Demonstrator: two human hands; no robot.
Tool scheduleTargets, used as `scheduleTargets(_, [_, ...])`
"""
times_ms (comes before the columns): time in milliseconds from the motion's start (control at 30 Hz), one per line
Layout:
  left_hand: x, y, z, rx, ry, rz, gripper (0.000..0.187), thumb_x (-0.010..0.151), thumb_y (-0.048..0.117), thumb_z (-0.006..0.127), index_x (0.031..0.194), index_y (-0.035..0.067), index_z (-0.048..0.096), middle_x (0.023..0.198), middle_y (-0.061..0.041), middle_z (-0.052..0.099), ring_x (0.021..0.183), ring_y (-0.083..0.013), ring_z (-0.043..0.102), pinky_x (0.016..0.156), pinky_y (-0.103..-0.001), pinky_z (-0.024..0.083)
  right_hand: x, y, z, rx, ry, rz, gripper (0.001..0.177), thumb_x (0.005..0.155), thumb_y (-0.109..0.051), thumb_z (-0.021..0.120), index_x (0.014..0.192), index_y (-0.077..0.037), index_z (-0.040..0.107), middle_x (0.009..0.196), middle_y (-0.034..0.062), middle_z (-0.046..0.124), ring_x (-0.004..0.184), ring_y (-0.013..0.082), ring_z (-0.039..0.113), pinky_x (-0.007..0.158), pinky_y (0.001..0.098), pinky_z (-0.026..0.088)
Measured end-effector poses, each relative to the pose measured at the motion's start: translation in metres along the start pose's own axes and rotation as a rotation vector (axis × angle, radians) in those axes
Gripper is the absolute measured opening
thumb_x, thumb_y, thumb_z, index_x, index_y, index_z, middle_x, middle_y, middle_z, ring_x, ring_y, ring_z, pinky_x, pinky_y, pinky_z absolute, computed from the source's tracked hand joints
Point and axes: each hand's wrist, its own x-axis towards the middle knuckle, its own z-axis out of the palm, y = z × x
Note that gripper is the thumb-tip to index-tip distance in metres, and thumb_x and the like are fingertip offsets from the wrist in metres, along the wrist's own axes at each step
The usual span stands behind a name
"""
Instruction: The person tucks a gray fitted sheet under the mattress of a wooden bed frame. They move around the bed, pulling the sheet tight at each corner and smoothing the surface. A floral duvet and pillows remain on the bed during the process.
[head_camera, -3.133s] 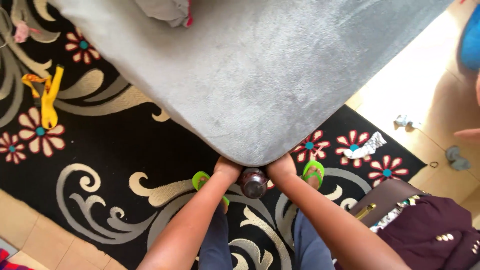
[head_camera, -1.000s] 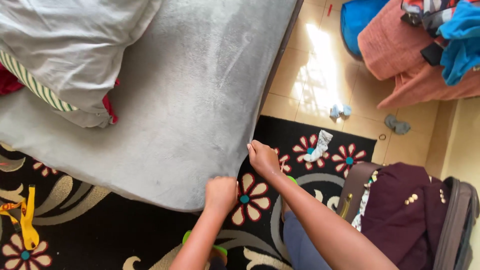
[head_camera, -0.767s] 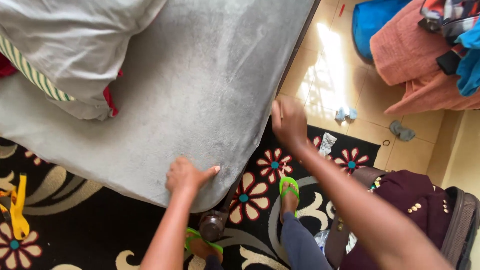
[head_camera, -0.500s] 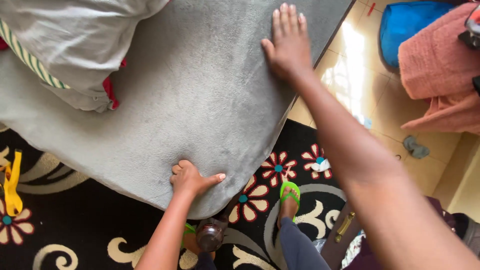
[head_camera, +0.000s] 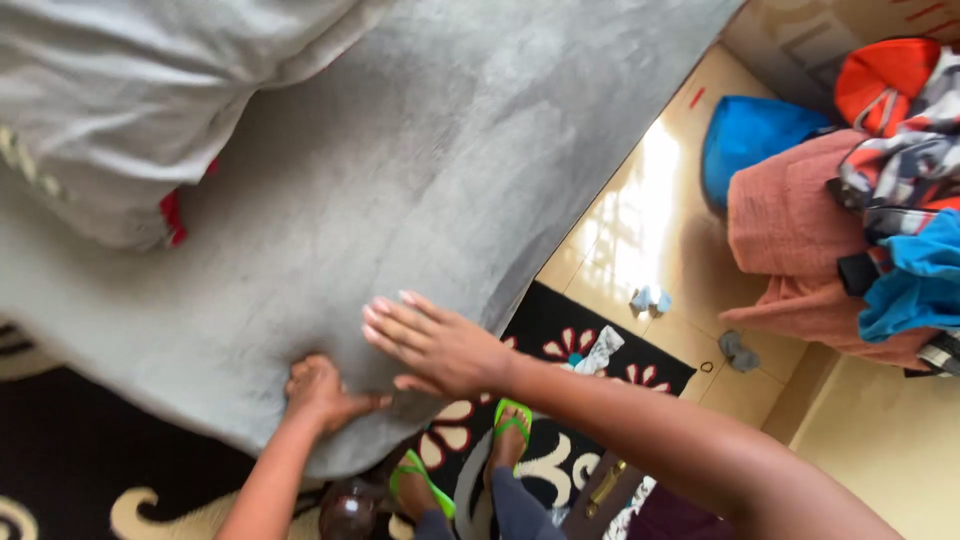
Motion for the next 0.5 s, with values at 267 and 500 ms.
scheduleTargets(267, [0.011, -0.002, 0.005, -0.015, -0.104, -0.033, 0.126, 0.043, 0.067, 0.095, 0.126, -0.014, 0.048, 0.138, -0.031, 0.052, 0.130, -0.0429, 0.055, 0.111, -0.042, 0.052, 0.016, 0.247, -0.108, -0.331, 0.401, 0.759, 0.077, 0.112, -0.050, 0.053, 0.164, 0.000, 0.027, 0.171, 0.0221, 0.025, 0.160, 0.0345, 0.017, 0.129, 0.0528, 0.008])
scheduleTargets(500, [0.008, -0.025, 0.026, 0.025, 0.008, 0.059, 0.136, 0.045, 0.073, 0.094, 0.132, -0.018, 0.041, 0.140, -0.036, 0.048, 0.133, -0.0460, 0.051, 0.113, -0.047, 0.045, -0.002, 0.076, -0.002, -0.026, 0.037, 0.359, 0.089, 0.091, -0.059, 0.061, 0.153, 0.001, 0.036, 0.162, 0.0264, 0.031, 0.152, 0.0445, 0.022, 0.125, 0.0564, 0.011])
